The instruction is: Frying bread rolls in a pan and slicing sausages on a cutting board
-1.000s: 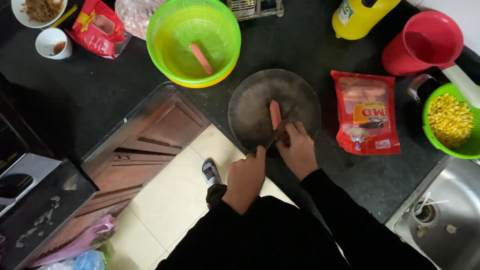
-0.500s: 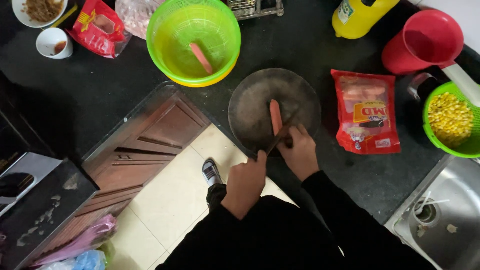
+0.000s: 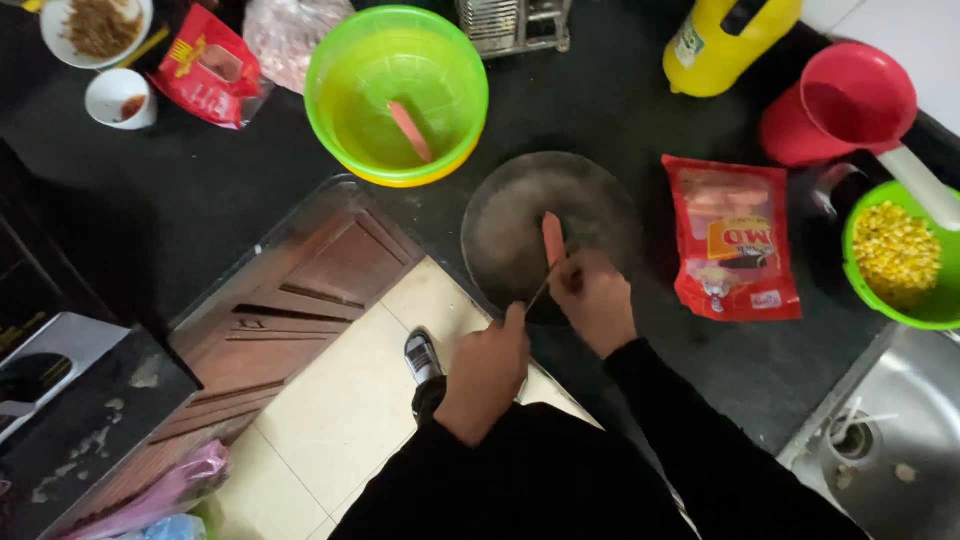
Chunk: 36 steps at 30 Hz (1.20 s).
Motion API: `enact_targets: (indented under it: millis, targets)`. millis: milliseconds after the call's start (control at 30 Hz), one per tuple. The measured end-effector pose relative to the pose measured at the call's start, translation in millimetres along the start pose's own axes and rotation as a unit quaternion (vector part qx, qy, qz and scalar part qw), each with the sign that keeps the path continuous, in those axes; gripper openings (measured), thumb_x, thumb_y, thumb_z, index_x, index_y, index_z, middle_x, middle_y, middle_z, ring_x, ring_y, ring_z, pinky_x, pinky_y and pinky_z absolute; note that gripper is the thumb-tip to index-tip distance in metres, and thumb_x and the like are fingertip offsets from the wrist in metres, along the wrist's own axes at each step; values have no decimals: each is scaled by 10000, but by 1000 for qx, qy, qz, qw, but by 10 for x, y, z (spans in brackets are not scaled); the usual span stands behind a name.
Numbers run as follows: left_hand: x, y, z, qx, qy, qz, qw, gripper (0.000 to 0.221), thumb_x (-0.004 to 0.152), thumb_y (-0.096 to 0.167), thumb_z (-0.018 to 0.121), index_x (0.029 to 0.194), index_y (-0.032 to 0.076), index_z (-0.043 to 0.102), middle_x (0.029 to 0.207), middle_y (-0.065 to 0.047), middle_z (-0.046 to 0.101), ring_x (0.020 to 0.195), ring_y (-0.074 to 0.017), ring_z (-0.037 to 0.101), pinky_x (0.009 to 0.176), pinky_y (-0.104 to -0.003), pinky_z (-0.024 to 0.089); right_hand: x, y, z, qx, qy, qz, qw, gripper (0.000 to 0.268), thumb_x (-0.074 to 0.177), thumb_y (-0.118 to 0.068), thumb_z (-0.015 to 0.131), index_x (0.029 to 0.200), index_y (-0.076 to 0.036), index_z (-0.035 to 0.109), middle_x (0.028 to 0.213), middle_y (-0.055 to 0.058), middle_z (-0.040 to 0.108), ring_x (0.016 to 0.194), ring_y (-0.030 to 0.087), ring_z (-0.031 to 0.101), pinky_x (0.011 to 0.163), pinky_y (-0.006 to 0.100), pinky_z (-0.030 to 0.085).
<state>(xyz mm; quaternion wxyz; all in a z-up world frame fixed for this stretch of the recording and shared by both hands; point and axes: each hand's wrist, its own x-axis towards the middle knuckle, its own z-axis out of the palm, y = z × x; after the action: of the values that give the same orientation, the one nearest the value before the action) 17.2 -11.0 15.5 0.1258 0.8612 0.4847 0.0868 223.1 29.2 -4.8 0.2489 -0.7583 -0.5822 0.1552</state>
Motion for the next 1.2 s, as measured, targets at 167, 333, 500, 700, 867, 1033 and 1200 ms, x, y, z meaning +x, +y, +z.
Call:
enact_targets:
  millis: [167,333,500,700,867,1033,1200]
  targets:
    - [-144,-356,-159,8,75,-124,989,436,1038,288,609,1455,165,635,733,-86,772,604,-408,814,539,-590,647,468,-177,5,64,-85,66,992,379,929,-326,819,1235,-160,668,1062,171,841,1026,451,830,940,621,662]
    - [-368,-668,-503,-101,65,-235,964,304,1128,306,522,1400,191,595,788,-140,798,691,-501,747,590,-665,567,1177,-647,142,138,-34,8,990,332,881,-335,817,1185,-235,726,1059,-25,880,1010,188,846,921,388,582]
    - [-526,-880,-656,-132,51,-277,951,292,1152,291,467,1374,144,586,808,-144,822,635,-480,767,588,-639,600,1843,-1164,428,114,34,-86,989,279,995,-474,794,1050,-209,726,913,-11,847,922,282,845,826,459,586]
    - [-529,-1047,-551,-139,38,-269,952,203,1181,306,478,1130,121,545,658,-109,762,529,-421,742,515,-576,577,1715,-1255,371,173,-62,-104,977,255,1065,-212,734,1291,-93,734,1261,108,858,1097,266,861,943,428,658]
    - [-357,-1040,-193,-94,52,-222,969,355,1120,343,543,1452,222,573,830,-92,834,668,-491,752,590,-657,559,1173,-589,99,167,90,-109,976,189,1093,-233,755,1266,-165,785,1167,33,861,1002,204,832,924,374,608]
    - [-27,-684,-268,-119,10,-143,982,313,1130,311,522,1416,206,598,826,-103,814,696,-504,751,591,-671,554,489,473,-425,132,184,5,974,153,1153,-198,678,1235,-108,770,1082,97,810,973,241,764,927,402,559]
    - [228,-331,-110,-76,12,-66,995,313,1130,311,565,1398,179,659,773,-72,802,618,-454,750,537,-636,545,-79,1676,-569,36,266,108,957,181,1128,-201,688,1022,-70,752,908,126,770,848,346,760,784,518,534]
